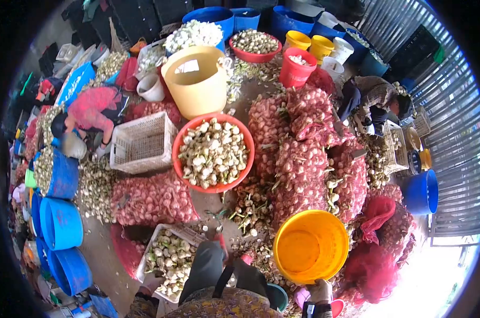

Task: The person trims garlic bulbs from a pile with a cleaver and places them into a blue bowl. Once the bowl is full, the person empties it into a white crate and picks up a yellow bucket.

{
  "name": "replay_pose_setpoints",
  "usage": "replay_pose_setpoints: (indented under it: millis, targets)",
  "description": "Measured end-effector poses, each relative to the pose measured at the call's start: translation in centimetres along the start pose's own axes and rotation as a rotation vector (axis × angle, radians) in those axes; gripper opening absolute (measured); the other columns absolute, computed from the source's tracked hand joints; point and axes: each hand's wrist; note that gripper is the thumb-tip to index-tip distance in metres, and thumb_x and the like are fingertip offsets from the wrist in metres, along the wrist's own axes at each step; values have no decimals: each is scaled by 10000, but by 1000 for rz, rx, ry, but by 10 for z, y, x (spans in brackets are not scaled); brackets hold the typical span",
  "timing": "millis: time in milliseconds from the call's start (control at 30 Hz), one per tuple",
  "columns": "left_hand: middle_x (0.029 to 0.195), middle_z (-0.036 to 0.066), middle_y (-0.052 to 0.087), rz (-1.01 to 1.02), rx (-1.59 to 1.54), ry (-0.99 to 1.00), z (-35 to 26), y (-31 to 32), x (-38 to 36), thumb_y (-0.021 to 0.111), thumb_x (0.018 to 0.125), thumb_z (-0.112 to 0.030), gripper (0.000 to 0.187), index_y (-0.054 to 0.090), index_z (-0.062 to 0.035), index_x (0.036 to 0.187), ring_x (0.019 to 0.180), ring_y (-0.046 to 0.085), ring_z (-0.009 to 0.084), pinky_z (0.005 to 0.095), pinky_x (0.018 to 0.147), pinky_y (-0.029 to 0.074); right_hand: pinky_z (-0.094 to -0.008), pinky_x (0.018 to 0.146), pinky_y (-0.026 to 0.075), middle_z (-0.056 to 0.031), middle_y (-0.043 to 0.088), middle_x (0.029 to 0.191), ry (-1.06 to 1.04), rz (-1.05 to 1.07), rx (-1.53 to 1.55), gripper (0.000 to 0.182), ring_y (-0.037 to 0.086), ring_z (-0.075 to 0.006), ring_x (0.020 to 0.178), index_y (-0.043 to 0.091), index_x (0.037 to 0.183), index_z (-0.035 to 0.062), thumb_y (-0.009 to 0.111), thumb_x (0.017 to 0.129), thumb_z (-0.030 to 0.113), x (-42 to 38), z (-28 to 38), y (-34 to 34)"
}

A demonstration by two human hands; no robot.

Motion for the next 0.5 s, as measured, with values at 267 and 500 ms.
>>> replay_pose_setpoints:
  millis: [267, 500]
  targets:
    - [787, 83, 687, -125, 51, 8, 36, -83, 101, 682, 781, -334, 396, 673, -13, 1011, 743, 643, 149, 322, 665, 511, -286, 701, 546, -75, 718, 835, -697, -3, -1204, 190, 693, -178, 831, 669, 874, -4, 771, 737, 79, 34, 83, 71]
    - [951, 183, 709, -173, -112, 127, -142, -187, 178, 697, 736, -254, 413, 676, -16, 1073, 892, 684, 270, 375, 784, 522, -380, 722, 555, -175, 647, 927, -574, -116, -1236, 337, 646, -274, 827, 585, 1046, -72, 676, 802, 143, 98, 120, 128]
Point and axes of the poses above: each hand's wrist, its own x-axis towards the middle knuckle, its own y-axis out of the palm, z = x × y
